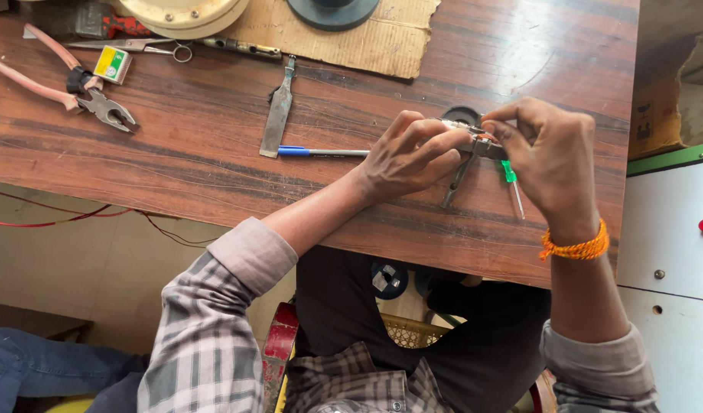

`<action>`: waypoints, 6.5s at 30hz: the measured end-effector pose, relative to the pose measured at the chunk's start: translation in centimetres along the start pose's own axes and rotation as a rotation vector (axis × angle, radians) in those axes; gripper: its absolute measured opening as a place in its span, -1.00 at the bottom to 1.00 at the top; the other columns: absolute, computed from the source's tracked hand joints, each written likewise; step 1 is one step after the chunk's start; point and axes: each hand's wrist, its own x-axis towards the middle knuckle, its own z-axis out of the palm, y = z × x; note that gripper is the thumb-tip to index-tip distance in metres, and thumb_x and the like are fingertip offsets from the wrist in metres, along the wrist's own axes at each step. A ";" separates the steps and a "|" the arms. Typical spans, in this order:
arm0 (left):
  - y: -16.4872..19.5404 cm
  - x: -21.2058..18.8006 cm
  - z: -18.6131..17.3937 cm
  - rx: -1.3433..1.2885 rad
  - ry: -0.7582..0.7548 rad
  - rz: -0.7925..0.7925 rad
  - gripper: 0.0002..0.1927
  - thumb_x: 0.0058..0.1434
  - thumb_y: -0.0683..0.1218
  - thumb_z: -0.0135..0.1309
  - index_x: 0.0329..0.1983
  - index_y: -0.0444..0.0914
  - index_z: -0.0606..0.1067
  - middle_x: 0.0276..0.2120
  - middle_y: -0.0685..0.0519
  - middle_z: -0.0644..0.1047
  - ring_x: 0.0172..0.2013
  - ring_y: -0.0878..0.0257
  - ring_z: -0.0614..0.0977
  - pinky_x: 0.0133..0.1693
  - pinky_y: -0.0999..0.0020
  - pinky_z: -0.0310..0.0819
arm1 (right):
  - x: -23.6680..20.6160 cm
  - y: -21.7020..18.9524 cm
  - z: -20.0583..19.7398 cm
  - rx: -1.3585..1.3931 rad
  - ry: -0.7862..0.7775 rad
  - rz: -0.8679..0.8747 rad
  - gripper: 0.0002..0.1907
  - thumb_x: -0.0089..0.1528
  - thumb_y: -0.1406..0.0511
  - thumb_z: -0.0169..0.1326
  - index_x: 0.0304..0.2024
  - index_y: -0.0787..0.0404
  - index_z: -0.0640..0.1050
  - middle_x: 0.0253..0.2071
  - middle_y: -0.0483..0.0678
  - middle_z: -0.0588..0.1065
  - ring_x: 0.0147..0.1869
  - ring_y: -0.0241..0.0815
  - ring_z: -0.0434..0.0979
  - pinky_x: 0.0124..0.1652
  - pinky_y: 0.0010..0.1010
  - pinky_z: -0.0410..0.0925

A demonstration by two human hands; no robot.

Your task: The person works at a wooden workbench fitting and pressing copper wire coils into the slots of a round metal motor stator fixture, adjusting the coils by hand one at a time and steadying the fixture with the other hand. The clip starts and ends mid-task with the assembly still on the bench.

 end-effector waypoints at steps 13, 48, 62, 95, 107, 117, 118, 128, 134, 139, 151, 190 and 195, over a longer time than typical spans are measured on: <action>-0.2 -0.6 0.5 0.115 -0.057 0.010 -0.77 0.40 0.04 0.29 -0.13 0.02 0.42 0.12 0.30 0.35 0.13 0.33 0.37 0.11 0.33 0.32 | 3.4 1.9 0.1 -0.082 -0.190 0.291 -0.88 0.29 0.34 0.22 -0.15 0.23 0.69 -0.50 -0.09 0.55 -0.50 -0.37 0.49 -0.52 -0.44 0.32; -1.3 2.6 -0.8 -0.926 -0.330 -0.493 -0.41 0.08 -0.29 0.28 0.18 0.01 0.54 0.02 0.22 0.59 0.05 0.23 0.50 0.24 0.25 0.47 | -6.6 -2.5 0.3 0.041 0.089 0.155 -0.91 0.30 0.46 0.23 -0.14 0.25 0.65 -0.45 -0.13 0.56 -0.51 -0.47 0.36 -0.53 -0.54 0.13; 0.0 0.6 0.6 -0.173 -0.118 0.056 -0.49 0.35 -0.02 0.26 0.27 0.29 0.37 0.25 0.21 0.27 0.17 0.29 0.37 0.18 0.35 0.34 | -8.8 2.0 5.3 0.008 0.059 0.049 -0.88 0.27 0.43 0.24 -0.14 0.17 0.66 -0.50 -0.02 0.53 -0.51 -0.29 0.50 -0.44 -0.39 0.30; 0.2 1.3 1.3 -0.323 0.029 -0.061 -0.82 0.30 -0.10 0.29 -0.20 -0.19 0.49 0.11 0.14 0.29 0.04 0.22 0.45 0.09 0.32 0.53 | -0.2 -0.3 -0.7 -0.094 0.003 -0.025 -0.93 0.36 0.43 0.25 -0.10 0.30 0.68 -0.45 -0.11 0.57 -0.51 -0.49 0.41 -0.55 -0.57 0.15; 0.1 1.2 1.3 -0.177 -0.122 -0.005 -0.76 0.34 -0.02 0.23 -0.04 -0.02 0.40 0.20 0.15 0.32 0.09 0.22 0.42 0.08 0.29 0.44 | 2.2 3.0 -0.8 -0.147 -0.034 0.149 -0.90 0.30 0.41 0.30 -0.13 0.25 0.71 -0.64 -0.15 0.37 -0.58 -0.45 0.18 -0.58 -0.45 0.03; -0.2 2.5 -0.3 -0.581 -0.177 -0.231 -0.43 0.26 -0.04 0.33 0.31 0.03 0.39 0.18 0.30 0.50 -0.12 0.23 0.38 0.08 0.45 0.42 | -1.1 0.8 -3.7 -0.006 0.018 0.227 -0.92 0.33 0.39 0.29 -0.15 0.30 0.67 -0.59 -0.27 0.33 -0.52 -0.52 0.16 -0.53 -0.56 0.01; -0.3 2.6 -0.5 -0.607 -0.167 -0.242 -0.47 0.24 -0.07 0.34 0.25 0.04 0.44 0.15 0.31 0.54 -0.13 0.24 0.38 0.07 0.46 0.42 | -1.7 0.2 -4.1 0.031 0.013 0.250 -0.91 0.33 0.39 0.29 -0.15 0.30 0.67 -0.58 -0.27 0.31 -0.50 -0.53 0.15 -0.52 -0.57 0.00; -0.5 2.3 -0.9 -0.864 -0.178 -0.421 -0.52 0.21 -0.21 0.30 0.16 0.02 0.53 0.08 0.28 0.60 -0.06 0.27 0.45 0.15 0.39 0.46 | -5.6 -2.4 -1.7 0.007 -0.033 0.191 -0.94 0.29 0.40 0.26 -0.18 0.24 0.66 -0.47 -0.12 0.56 -0.48 -0.46 0.43 -0.51 -0.54 0.23; -0.3 1.0 0.0 -0.713 -0.211 -0.352 -0.46 0.27 -0.15 0.30 0.26 0.10 0.43 0.15 0.25 0.45 0.06 0.27 0.47 0.21 0.35 0.48 | -7.5 0.3 2.5 -0.328 0.025 -0.130 -0.94 0.28 0.39 0.26 -0.19 0.18 0.65 -0.47 -0.03 0.57 -0.51 -0.20 0.51 -0.46 -0.33 0.32; 0.2 0.3 0.5 -0.207 -0.092 0.011 -0.43 0.30 -0.03 0.30 0.27 0.36 0.38 0.22 0.19 0.24 0.09 0.23 0.43 0.17 0.35 0.43 | -7.9 2.4 4.3 -0.230 0.025 -0.093 -0.96 0.33 0.39 0.25 -0.19 0.22 0.62 -0.48 0.00 0.54 -0.48 -0.18 0.53 -0.42 -0.33 0.32; -1.3 0.3 0.3 -0.159 -0.134 0.065 -0.84 0.32 -0.04 0.26 -0.26 -0.04 0.47 0.23 0.23 0.31 0.12 0.26 0.44 0.14 0.39 0.48 | -9.0 1.6 0.8 0.340 -0.052 0.172 -0.88 0.32 0.46 0.15 -0.09 0.34 0.62 -0.30 -0.09 0.61 -0.20 -0.55 0.53 -0.23 -0.66 0.38; 0.0 1.1 0.2 -0.040 -0.070 0.097 -0.81 0.36 -0.11 0.21 -0.20 -0.01 0.40 0.14 0.27 0.34 0.09 0.25 0.49 0.10 0.36 0.51 | 2.7 2.4 -1.0 0.153 -0.174 0.111 -0.89 0.30 0.40 0.27 -0.14 0.33 0.67 -0.53 -0.29 0.35 -0.45 -0.54 0.19 -0.50 -0.57 0.05; -0.3 0.9 -0.3 -0.030 -0.054 0.112 -0.83 0.36 -0.12 0.22 -0.13 0.00 0.46 0.14 0.27 0.34 0.10 0.27 0.49 0.09 0.38 0.50 | 2.9 3.1 -0.6 0.195 -0.116 0.134 -0.91 0.30 0.37 0.28 -0.17 0.29 0.66 -0.57 -0.36 0.27 -0.49 -0.54 0.11 -0.50 -0.55 -0.02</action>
